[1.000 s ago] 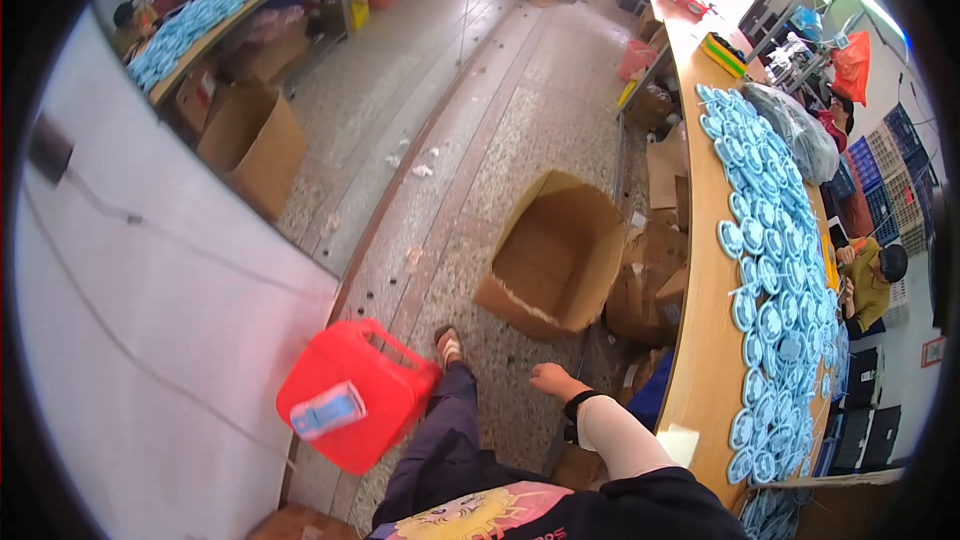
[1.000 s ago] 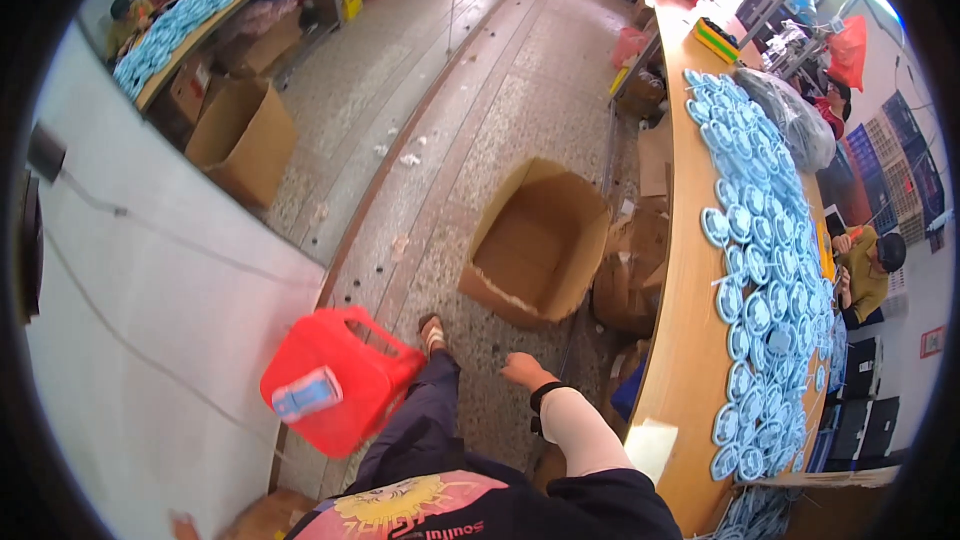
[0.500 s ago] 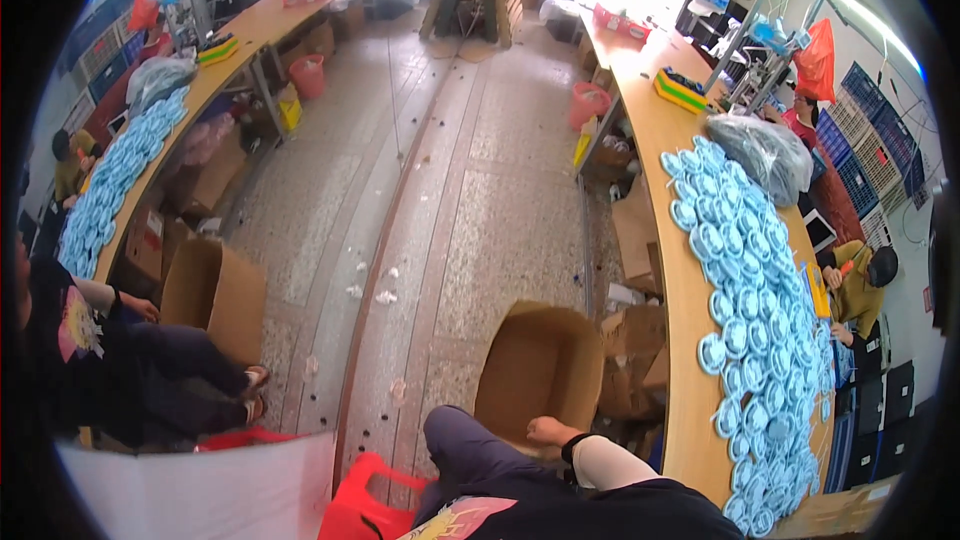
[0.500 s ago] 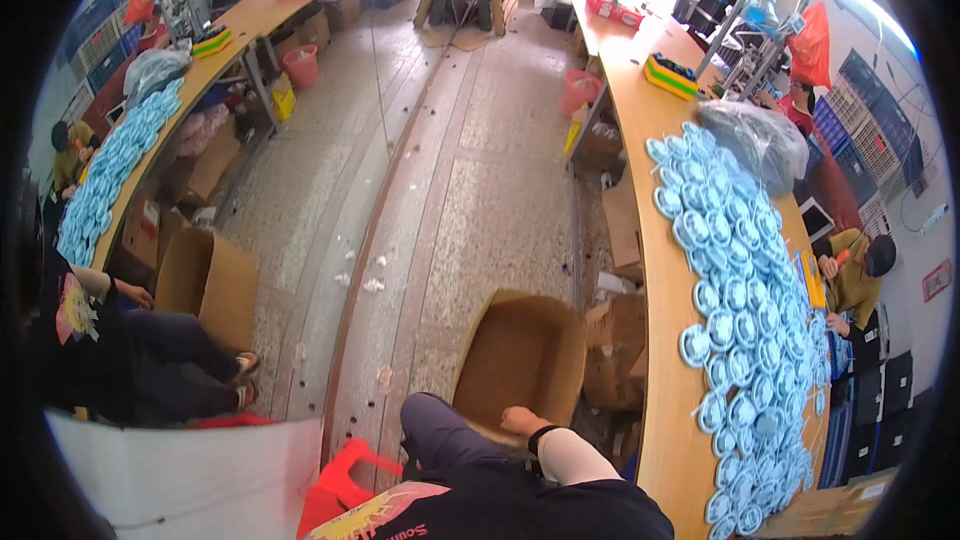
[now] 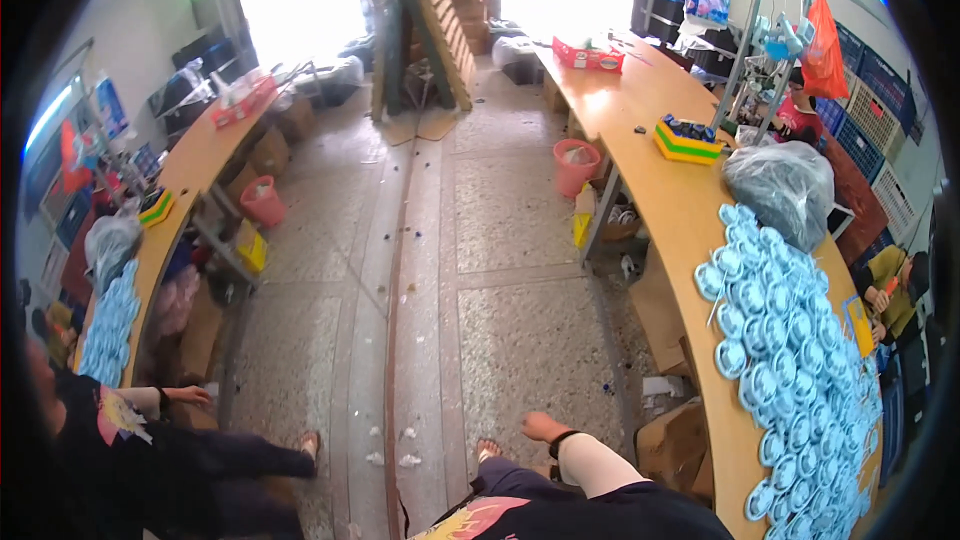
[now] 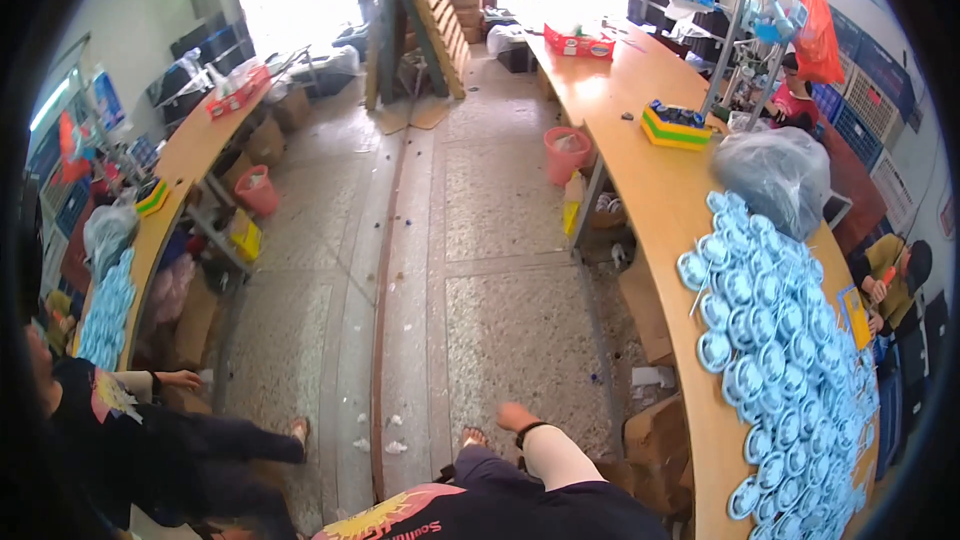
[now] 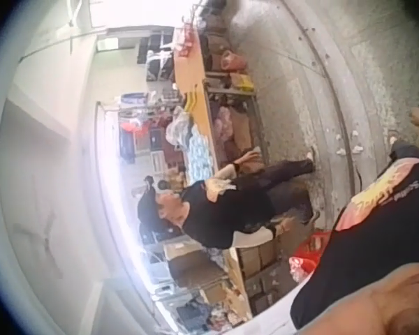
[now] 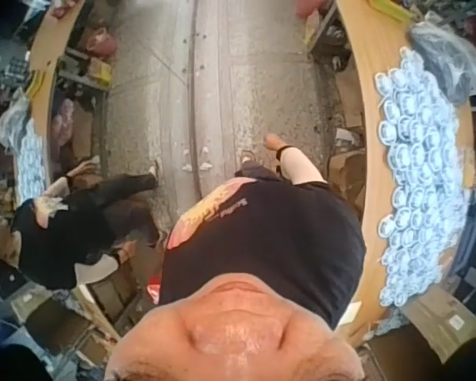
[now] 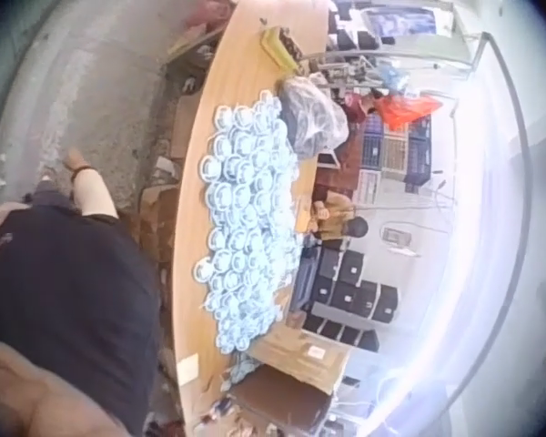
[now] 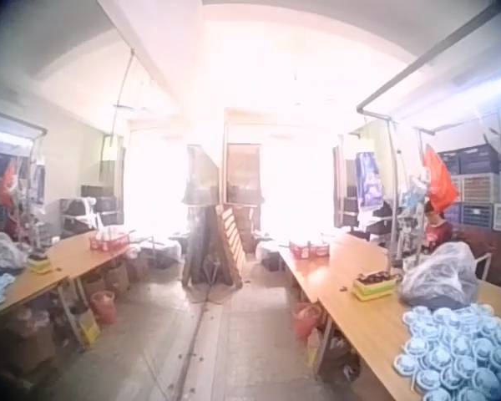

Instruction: Manually assemble and inspect small plastic toy parts and stickers.

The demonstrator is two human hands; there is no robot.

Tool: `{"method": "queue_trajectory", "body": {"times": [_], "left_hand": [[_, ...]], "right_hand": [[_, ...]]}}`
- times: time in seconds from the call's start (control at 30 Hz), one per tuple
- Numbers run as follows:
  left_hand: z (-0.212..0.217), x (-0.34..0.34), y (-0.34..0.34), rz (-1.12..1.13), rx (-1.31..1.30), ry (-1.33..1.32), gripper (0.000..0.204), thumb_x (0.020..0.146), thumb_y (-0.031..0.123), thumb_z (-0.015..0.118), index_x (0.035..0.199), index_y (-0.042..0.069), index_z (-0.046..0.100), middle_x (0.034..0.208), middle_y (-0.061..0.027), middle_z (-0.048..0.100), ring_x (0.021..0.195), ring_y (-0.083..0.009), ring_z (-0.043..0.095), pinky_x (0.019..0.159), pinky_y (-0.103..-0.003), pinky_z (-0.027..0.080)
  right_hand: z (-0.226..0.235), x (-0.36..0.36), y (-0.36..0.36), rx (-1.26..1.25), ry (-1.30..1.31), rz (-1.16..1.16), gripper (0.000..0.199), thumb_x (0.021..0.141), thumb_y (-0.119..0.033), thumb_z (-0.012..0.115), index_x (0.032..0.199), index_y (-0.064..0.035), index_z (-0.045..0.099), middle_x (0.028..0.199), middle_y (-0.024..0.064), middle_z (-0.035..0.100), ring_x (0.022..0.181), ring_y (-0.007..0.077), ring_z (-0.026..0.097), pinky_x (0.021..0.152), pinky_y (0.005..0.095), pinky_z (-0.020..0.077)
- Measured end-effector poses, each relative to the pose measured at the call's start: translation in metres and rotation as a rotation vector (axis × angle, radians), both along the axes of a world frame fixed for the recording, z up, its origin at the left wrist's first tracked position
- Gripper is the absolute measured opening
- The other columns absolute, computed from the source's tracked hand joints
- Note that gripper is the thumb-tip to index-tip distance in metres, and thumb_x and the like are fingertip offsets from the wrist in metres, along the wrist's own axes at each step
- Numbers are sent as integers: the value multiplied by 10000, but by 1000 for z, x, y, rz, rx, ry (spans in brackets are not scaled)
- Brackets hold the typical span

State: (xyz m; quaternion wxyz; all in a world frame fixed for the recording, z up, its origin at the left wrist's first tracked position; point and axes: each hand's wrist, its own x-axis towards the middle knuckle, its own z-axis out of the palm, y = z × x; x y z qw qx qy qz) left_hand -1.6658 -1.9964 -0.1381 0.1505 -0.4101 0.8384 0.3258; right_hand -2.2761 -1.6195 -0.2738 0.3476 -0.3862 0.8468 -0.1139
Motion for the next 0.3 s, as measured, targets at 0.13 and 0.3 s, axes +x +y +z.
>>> {"method": "queue_trajectory", "body": {"times": [0.13, 0.3], "left_hand": [[1, -175, -25, 23, 101, 118, 691, 794, 521, 558, 1359, 162, 385, 1371, -190, 372, 1302, -322, 303, 1082, -372, 244], [-12, -386, -75, -5, 214, 247, 687, 791, 509, 573, 1359, 170, 389, 1373, -180, 376, 1307, -310, 301, 1091, -357, 237]], "right_hand": [[117, -110, -108, -270, -59, -241, 337, 785, -246, 529, 1025, -27, 619, 945, 162, 646, 897, 333, 602, 793, 398, 471], [123, -244, -149, -365, -64, -373, 329, 773, -239, 545, 1007, -20, 618, 938, 184, 637, 885, 343, 600, 775, 400, 472]]}}
